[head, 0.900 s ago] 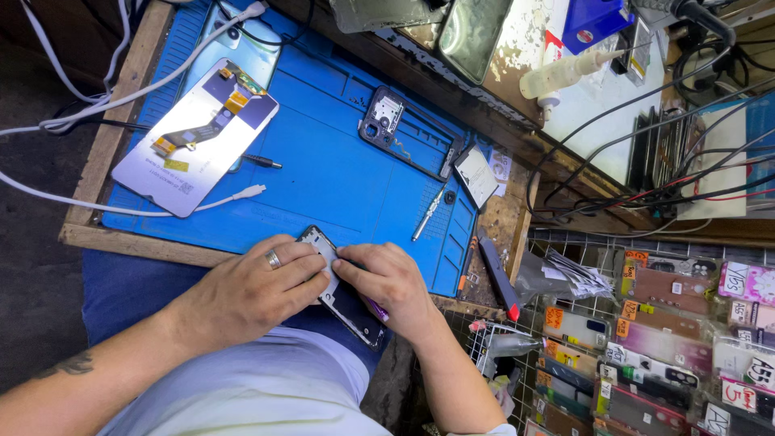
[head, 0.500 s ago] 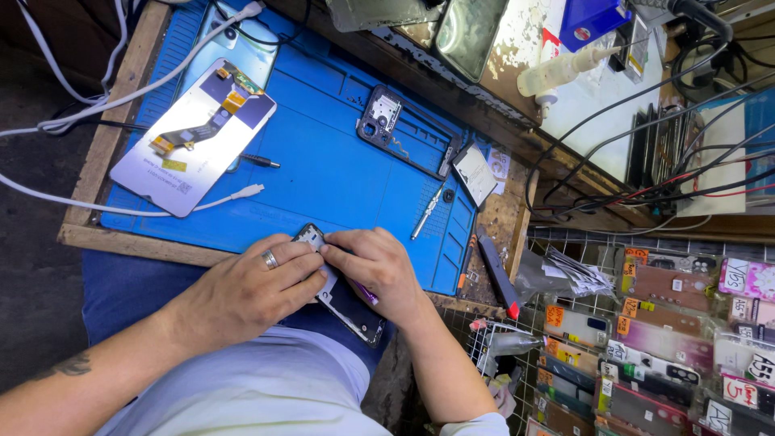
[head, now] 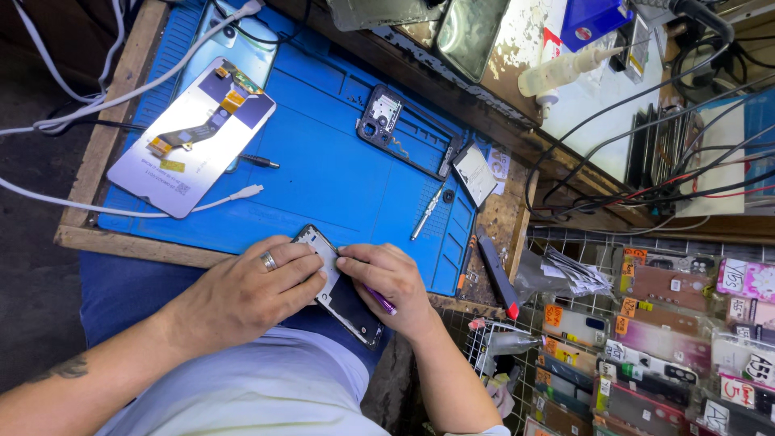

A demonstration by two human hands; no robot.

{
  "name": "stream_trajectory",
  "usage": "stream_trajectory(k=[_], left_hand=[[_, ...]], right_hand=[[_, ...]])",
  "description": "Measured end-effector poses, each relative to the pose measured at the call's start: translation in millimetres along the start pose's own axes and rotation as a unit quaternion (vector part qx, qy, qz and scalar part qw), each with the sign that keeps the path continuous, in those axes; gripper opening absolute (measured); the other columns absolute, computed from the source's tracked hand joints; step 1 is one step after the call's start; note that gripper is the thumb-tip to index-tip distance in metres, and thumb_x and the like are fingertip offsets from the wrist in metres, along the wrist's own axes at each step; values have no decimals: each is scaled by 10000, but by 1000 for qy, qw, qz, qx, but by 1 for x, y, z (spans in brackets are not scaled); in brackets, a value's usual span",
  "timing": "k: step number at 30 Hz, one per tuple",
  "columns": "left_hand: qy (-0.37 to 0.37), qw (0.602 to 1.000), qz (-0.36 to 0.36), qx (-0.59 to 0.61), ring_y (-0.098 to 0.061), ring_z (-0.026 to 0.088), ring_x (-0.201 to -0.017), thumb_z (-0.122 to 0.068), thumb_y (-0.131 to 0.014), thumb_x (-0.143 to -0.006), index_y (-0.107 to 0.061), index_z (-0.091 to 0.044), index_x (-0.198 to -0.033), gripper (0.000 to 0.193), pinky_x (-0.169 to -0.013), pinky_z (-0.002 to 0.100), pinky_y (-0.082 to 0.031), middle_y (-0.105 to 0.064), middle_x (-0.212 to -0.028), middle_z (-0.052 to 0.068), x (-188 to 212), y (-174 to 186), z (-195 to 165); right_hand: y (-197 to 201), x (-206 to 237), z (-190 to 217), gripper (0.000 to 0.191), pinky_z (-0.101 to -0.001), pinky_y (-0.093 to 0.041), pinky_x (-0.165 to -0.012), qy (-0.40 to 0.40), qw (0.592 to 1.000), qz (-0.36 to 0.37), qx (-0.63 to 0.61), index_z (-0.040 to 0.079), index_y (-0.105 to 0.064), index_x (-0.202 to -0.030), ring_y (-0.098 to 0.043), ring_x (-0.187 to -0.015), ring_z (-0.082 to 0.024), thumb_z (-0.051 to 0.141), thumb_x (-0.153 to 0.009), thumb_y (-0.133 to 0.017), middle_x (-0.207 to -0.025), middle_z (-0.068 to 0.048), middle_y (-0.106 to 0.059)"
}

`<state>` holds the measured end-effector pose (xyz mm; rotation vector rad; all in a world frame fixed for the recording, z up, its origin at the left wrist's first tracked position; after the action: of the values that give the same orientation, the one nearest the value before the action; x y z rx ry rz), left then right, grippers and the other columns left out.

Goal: The person disassembles a mobile phone using a small screwdriver and a prying tool, removing the internal board and screen assembly.

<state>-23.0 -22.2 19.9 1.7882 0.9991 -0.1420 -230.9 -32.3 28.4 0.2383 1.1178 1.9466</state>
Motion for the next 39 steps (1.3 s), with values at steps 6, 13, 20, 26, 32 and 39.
stream_trajectory(k=[6, 13, 20, 26, 32, 39], left_hand=[[0, 1000, -15, 1, -584, 269, -1168, -124, -636, -790, -655, 3, -1157, 388, -997, 427, -483, -631, -1168, 105, 1, 1, -1], [-2, 1000, -8, -5, -584, 274, -1162, -131, -638, -787, -659, 7, -1159, 397, -999, 434, -480, -631, -1168, 114, 2, -1, 0], [-3, 1000, -8, -3, -585, 274, -1176, -125, -630, -798, -663, 4, -1156, 382, -1002, 433, -475, -634, -1184, 121, 2, -1, -1], [-10, 999, 7, -49, -588, 253, -1197, -146, -608, -806, -678, -19, -1125, 351, -1029, 478, -443, -659, -1183, 116, 7, -2, -5], [-12, 997, 17, -70, -591, 255, -1203, -180, -588, -815, -685, -31, -1111, 345, -1043, 483, -431, -669, -1202, 127, 14, -6, -6], [-14, 998, 9, -68, -613, 282, -1204, -183, -570, -824, -676, 1, -1129, 371, -1055, 465, -436, -672, -1234, 163, 24, -6, -4]], right_hand=[[0, -4, 2, 379, -346, -523, -787, 1, 1000, 7, 15, 79, -715, -1151, -699, -924, -236, -21, -787, -751, -1196, -84, -725], [0, -6, 4, 366, -349, -528, -789, 0, 1000, -14, 14, 53, -696, -1149, -696, -917, -246, -40, -799, -749, -1181, -111, -719], [-2, -22, 7, 287, -365, -507, -835, -41, 998, -38, 21, 35, -664, -1167, -693, -963, -272, -38, -896, -721, -1109, -110, -712], [-4, -41, 7, 248, -367, -481, -844, -45, 998, -28, 21, 43, -663, -1131, -676, -983, -263, 14, -900, -748, -1080, -98, -709], [-7, -45, 3, 231, -365, -458, -839, -52, 998, 7, 39, 63, -679, -1107, -661, -973, -243, 21, -887, -736, -1067, -66, -712], [-1, -44, 1, 289, -360, -419, -844, 22, 996, 41, 77, 92, -681, -1125, -652, -1015, -222, 92, -837, -695, -1089, -36, -712]])
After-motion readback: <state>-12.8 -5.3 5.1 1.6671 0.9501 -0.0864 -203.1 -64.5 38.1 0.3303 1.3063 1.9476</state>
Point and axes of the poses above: each hand's wrist, its own x-axis away from the middle knuckle, its own y-axis out of the back of the hand, z = x × y, the point moved 4 cm from there along -x, towards the middle knuckle
